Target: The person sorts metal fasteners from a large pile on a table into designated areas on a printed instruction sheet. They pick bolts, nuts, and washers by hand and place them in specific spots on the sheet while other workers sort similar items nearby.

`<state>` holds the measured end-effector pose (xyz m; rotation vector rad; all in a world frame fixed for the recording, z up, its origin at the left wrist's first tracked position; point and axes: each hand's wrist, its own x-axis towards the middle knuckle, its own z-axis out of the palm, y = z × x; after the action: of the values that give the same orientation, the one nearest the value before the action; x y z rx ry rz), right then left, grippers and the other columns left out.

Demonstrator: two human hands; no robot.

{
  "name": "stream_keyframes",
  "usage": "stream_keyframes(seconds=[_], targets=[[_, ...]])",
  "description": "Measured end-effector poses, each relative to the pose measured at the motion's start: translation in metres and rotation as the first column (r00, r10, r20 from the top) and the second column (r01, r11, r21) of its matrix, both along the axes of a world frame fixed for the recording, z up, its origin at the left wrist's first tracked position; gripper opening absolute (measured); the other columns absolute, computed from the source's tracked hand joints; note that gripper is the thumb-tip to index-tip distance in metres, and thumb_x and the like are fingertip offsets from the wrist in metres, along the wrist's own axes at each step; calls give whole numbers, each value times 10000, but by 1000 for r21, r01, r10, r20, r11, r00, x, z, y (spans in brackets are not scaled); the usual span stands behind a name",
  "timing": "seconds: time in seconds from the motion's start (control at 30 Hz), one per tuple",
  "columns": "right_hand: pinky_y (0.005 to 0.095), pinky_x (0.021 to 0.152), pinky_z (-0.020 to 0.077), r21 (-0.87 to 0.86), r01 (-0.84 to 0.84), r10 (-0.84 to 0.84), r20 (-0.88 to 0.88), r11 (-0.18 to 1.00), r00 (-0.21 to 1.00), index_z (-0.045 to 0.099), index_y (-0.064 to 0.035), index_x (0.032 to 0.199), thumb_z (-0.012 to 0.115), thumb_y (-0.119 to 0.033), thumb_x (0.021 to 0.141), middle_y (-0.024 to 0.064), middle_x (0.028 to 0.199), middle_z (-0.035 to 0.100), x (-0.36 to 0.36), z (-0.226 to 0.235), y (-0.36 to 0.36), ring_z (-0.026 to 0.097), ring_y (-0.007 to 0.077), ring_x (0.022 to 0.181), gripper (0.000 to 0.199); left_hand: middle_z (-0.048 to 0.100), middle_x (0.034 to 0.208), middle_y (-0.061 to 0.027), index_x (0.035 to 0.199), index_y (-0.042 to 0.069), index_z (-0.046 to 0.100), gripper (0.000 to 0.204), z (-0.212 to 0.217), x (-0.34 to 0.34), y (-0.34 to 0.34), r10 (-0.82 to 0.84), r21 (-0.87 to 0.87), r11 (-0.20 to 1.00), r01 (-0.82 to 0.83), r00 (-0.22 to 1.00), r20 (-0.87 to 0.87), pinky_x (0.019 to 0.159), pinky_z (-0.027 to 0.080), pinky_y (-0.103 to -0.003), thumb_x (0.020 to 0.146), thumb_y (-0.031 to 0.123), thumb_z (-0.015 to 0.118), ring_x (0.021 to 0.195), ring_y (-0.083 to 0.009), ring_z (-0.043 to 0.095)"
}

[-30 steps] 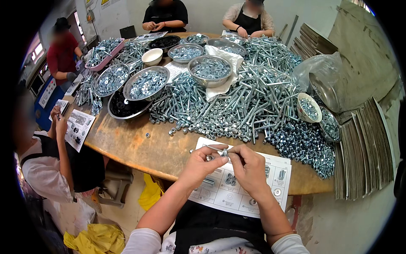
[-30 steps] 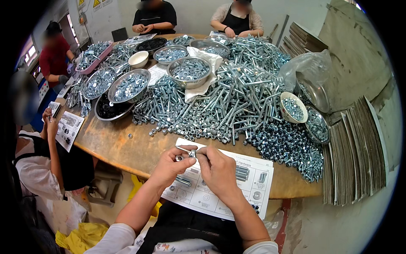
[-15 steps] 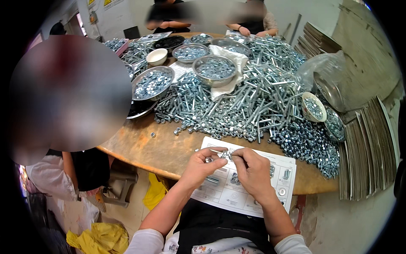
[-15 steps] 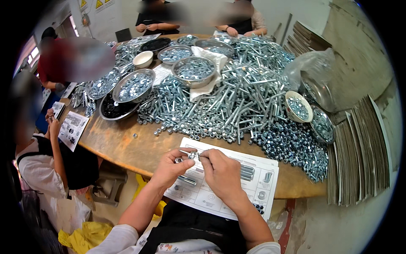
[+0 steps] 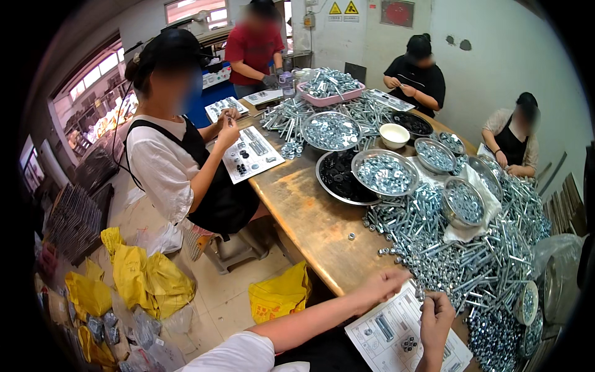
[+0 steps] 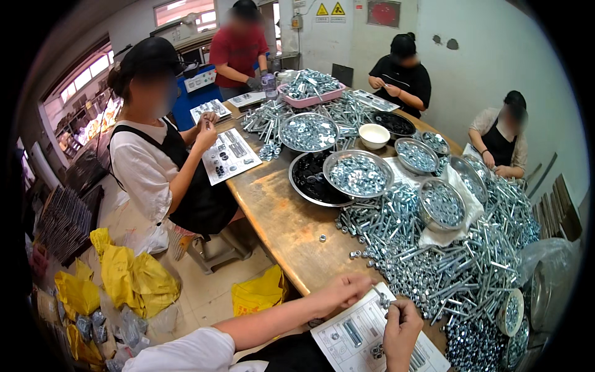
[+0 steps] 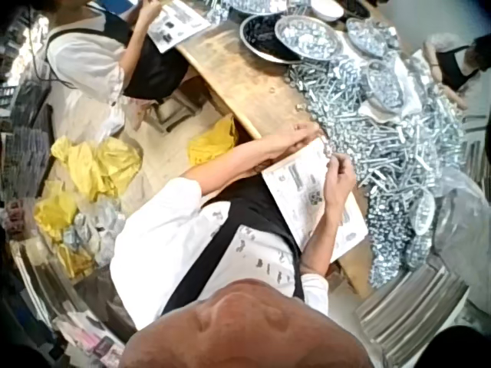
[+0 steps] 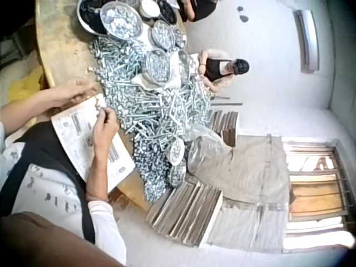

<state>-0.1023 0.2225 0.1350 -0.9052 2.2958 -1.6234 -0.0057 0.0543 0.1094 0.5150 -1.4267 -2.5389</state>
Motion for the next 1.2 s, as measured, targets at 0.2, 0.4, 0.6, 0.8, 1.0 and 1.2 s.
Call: stream_keyframes(seconds=[0.2, 0.4, 0.6, 0.8, 1.0, 1.2], targets=[[207, 480, 363, -83, -62, 76, 175, 995, 982, 587, -15, 846, 545, -41, 931, 4, 649, 555, -27, 6, -35, 470, 45, 530, 98, 594, 805, 9, 1224, 12, 582, 299, 21, -48, -108, 173, -3, 985, -174, 984, -50, 501, 394, -179, 969, 165, 546, 618, -47, 516], [200, 474, 375, -97, -75, 96, 238, 992, 967, 588, -17, 873, 557, -65, 934, 11, 657, 562, -30, 6, -56, 482, 50, 518, 84, 644, 1087, -119, 1218, -35, 597, 363, 53, -112, -215, 339, -536, 778, -329, 937, -83, 711, 518, -295, 865, -3, 519, 882, -157, 646], [201, 479, 384, -129, -74, 105, 259, 989, 960, 606, -15, 882, 560, -64, 932, 12, 669, 579, -42, 0, -51, 498, 51, 529, 84, 717, 948, -192, 953, 41, 746, 221, 32, -134, -245, 455, -923, 224, -314, 871, -186, 856, 524, -418, 774, 78, 621, 918, -337, 687], [206, 504, 397, -62, -89, 101, 237, 994, 966, 614, -18, 885, 568, -79, 939, -1, 668, 577, -43, 8, -65, 500, 42, 552, 94, 727, 899, -166, 991, 26, 742, 278, 22, -105, -273, 471, -968, 107, -225, 869, -150, 742, 554, -364, 747, 156, 715, 813, -289, 711], [243, 569, 450, -65, -101, 110, 144, 993, 983, 639, 9, 893, 604, -105, 921, 40, 683, 632, -47, 11, -76, 566, 75, 622, 123, 723, 956, -176, 1032, 48, 742, 277, 29, -120, -265, 408, -986, 119, -118, 911, -60, 836, 539, -374, 768, 120, 698, 895, -287, 704], [403, 602, 497, -27, -79, 69, -272, 997, 960, 644, -9, 893, 580, -183, 922, 168, 719, 672, -72, 41, -158, 662, 319, 637, 188, 686, 1111, -203, 1034, 52, 736, 223, 41, -112, -245, 416, -959, 132, -252, 892, -177, 1041, 427, -405, 860, 77, 599, 1236, -333, 560]])
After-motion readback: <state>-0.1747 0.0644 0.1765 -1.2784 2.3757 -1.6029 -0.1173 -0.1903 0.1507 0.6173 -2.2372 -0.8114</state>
